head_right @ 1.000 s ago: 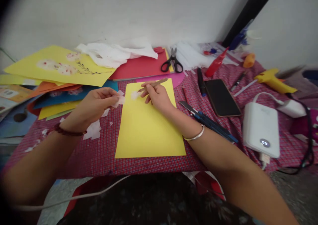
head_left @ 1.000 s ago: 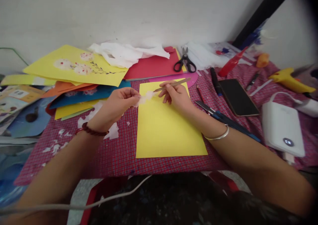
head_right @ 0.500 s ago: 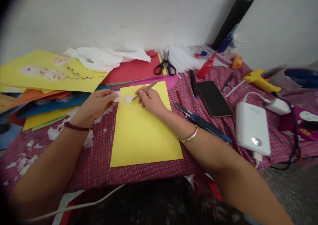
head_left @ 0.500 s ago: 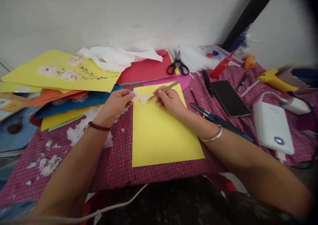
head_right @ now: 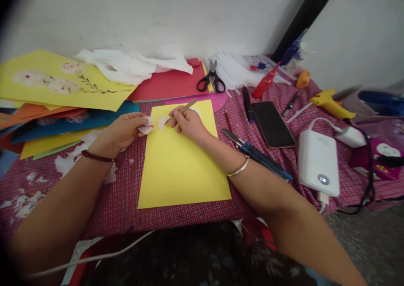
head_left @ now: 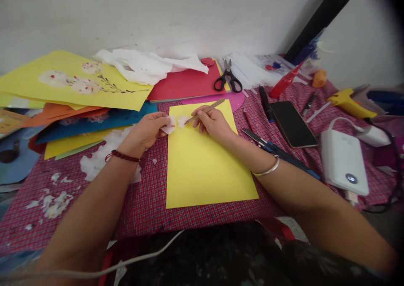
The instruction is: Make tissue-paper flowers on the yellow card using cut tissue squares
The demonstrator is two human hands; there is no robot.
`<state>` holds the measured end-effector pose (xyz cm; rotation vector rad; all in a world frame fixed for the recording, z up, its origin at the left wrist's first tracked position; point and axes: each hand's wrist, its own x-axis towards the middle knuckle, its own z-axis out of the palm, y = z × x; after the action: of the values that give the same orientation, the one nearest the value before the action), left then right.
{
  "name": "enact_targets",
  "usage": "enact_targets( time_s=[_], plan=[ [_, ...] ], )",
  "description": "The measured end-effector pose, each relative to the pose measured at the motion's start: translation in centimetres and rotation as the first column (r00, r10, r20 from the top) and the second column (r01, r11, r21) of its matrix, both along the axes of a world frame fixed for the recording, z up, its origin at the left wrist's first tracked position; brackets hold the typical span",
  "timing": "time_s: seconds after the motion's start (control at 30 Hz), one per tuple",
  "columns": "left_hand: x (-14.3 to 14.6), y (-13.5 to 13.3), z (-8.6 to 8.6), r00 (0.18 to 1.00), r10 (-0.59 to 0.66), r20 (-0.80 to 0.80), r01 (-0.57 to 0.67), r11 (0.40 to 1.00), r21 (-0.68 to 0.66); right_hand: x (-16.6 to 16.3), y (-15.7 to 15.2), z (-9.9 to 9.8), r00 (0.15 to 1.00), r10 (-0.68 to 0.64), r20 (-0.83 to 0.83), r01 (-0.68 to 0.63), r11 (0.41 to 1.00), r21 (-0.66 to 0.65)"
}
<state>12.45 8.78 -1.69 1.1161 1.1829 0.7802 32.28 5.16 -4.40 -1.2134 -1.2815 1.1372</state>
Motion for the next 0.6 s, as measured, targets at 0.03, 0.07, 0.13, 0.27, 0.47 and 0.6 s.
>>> enact_targets(
  time_s=[0.03,0.07,0.13,0.27,0.47,0.6],
  plan=[
    [0.0,0.0,-0.1,1.000,0.001,-0.012,-0.001,1.000,0.010,0.0,0.1,-0.1,1.000,0.000,0.003,0.000,1.000,0.002],
    [-0.1,0.0,-0.2,1.000,0.005,-0.027,-0.005,1.000,0.024,0.0,0.1,-0.2,1.000,-0.001,0.006,0.001,1.000,0.004],
    [-0.1,0.0,-0.3,0.997,0.004,-0.072,0.000,0.998,0.061,0.1,0.2,-0.4,1.000,-0.001,0.010,0.001,1.000,0.007],
    [0.0,-0.4,-0.5,0.977,-0.051,-0.205,0.087,0.982,0.169,0.2,0.3,-0.5,1.000,-0.002,0.019,0.002,1.000,-0.001],
    [1.4,-1.2,-0.5,0.944,-0.092,-0.317,0.197,0.928,0.316,0.1,0.1,0.0,1.000,-0.011,0.004,0.011,1.000,-0.020],
    [2.6,-0.6,-0.8,0.860,0.008,-0.510,0.248,0.867,0.432,0.2,0.0,0.3,0.999,-0.029,-0.039,0.027,0.998,-0.053]
  ],
)
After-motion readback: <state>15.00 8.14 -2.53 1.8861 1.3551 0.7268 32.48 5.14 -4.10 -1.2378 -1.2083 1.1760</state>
